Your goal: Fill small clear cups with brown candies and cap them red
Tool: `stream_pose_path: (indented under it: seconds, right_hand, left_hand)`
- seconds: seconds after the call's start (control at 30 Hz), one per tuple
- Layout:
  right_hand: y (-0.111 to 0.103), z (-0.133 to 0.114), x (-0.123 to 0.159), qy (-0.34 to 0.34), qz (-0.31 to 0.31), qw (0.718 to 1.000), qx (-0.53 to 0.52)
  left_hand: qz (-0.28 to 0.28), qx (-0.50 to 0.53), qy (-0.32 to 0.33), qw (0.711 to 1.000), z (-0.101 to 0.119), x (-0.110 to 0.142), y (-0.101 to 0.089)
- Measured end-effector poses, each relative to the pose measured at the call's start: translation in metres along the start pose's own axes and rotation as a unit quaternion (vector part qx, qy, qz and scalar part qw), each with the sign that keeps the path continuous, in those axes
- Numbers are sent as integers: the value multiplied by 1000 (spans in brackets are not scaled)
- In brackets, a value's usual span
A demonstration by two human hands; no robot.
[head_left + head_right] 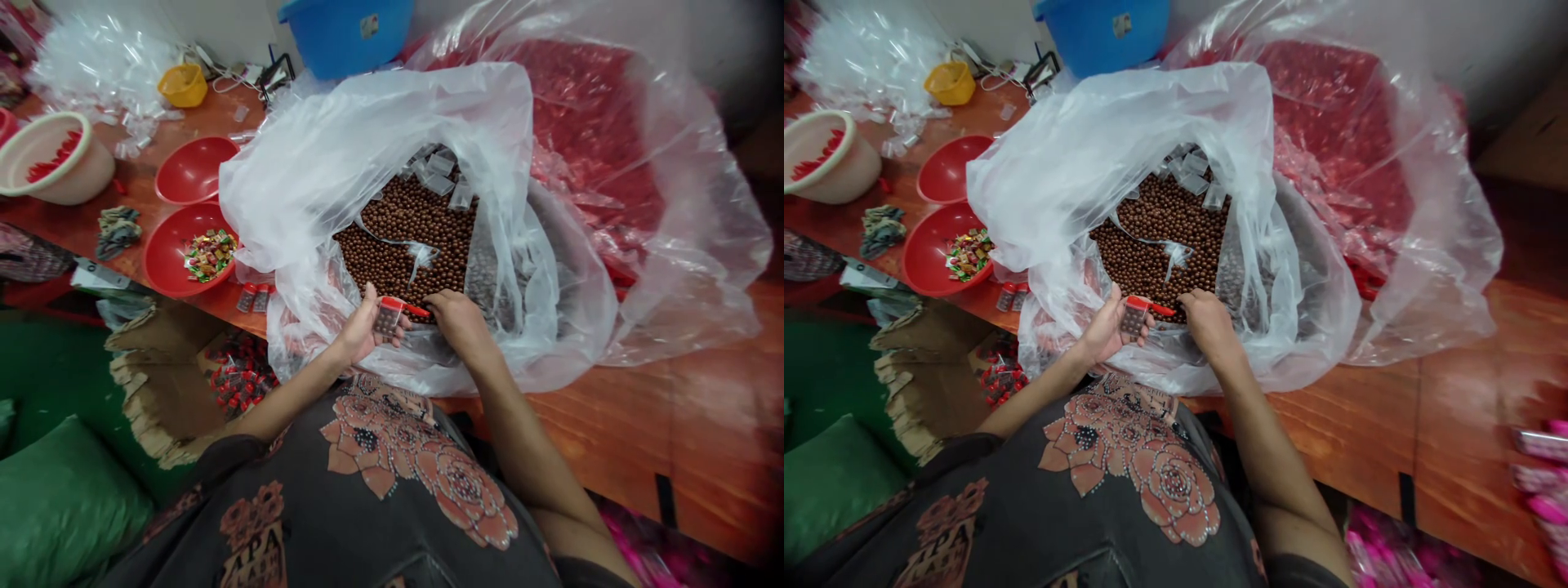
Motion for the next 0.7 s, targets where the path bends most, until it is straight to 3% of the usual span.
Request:
stream_pose_path:
  seconds: [0.17, 0.27, 0.43, 0.53, 0.7]
  right_hand:
    - [-13, 14, 3, 23, 126, 984, -121]
    - [-17, 21, 5, 41, 161, 972, -166]
    - [-23, 29, 6, 101, 172, 962, -186]
    - [-31, 27, 8, 139, 182, 944, -237]
    - [-44, -11, 5, 80, 143, 908, -385]
  left_hand:
    - [-3, 6, -15, 1000, 3, 5, 3]
    - [-22, 14, -27, 999, 6, 8, 9]
    - [-51, 13, -34, 998, 5, 9, 16]
    - [-37, -30, -9, 999, 4, 7, 13]
    - [-14, -122, 39, 992, 0, 3, 11]
Point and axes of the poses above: each hand's wrist, its own x-axis away from the middle knuckle, its own y-axis out of the palm, z = x × y, the point moved 8 cm from there along -x, towards the middle knuckle, and after that the axes turned 5 degrees about -y, right-handed, at the moved point
